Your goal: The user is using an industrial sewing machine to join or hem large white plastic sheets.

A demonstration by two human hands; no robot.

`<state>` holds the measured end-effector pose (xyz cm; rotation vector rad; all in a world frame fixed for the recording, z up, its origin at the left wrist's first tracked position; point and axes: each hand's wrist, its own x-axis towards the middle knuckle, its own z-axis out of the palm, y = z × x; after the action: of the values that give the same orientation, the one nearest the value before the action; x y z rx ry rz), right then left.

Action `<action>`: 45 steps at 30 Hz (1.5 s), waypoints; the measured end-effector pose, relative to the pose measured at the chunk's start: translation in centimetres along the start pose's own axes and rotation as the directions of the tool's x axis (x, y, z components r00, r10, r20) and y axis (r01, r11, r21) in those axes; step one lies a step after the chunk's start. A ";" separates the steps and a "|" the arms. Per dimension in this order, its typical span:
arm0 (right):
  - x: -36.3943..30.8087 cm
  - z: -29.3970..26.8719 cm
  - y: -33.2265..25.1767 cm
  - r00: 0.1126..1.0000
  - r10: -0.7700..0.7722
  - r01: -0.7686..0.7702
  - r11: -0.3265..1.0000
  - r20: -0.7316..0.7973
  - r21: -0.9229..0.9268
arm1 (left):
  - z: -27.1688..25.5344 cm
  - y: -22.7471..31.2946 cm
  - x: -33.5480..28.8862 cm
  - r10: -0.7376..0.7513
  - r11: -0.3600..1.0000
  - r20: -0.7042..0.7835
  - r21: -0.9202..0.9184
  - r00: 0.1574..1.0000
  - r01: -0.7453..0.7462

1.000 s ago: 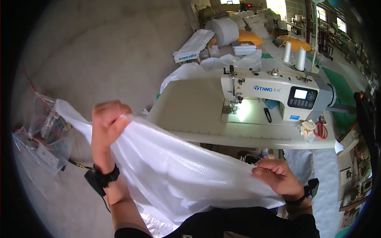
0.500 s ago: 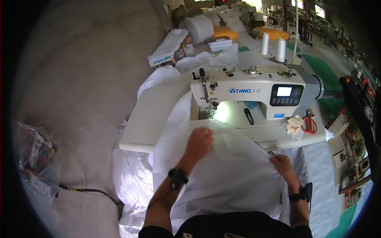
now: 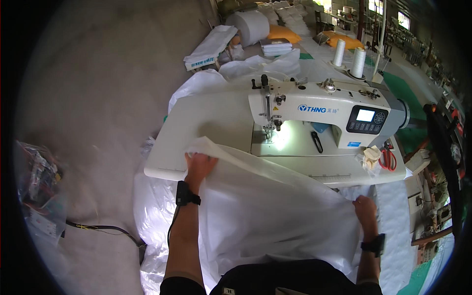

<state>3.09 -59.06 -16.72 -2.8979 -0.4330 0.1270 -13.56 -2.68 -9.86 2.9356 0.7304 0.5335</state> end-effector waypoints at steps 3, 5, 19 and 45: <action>-0.6 -2.4 -10.6 0.835 -0.356 0.363 0.929 -0.420 -0.065 | 1.9 -0.7 -0.8 -0.022 0.938 -0.151 0.340 0.988 0.073; 0.0 -2.3 -14.9 0.554 -0.660 0.737 0.673 -0.508 -0.071 | 0.4 4.1 0.4 0.036 0.945 0.057 0.324 0.998 -0.053; 7.2 1.6 -21.0 0.552 -0.690 0.713 0.682 -0.468 -0.165 | 1.7 5.9 2.0 -0.034 0.989 0.099 -0.137 0.995 0.048; 1.7 -9.0 -18.4 0.767 -0.402 0.435 0.899 -0.500 -0.056 | 1.8 -2.5 0.0 0.395 0.915 -0.206 0.173 0.896 -0.364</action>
<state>0.62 -43.07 -3.99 -2.5438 -0.9303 -0.6575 -14.04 -0.48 -11.97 3.1884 0.1996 0.9125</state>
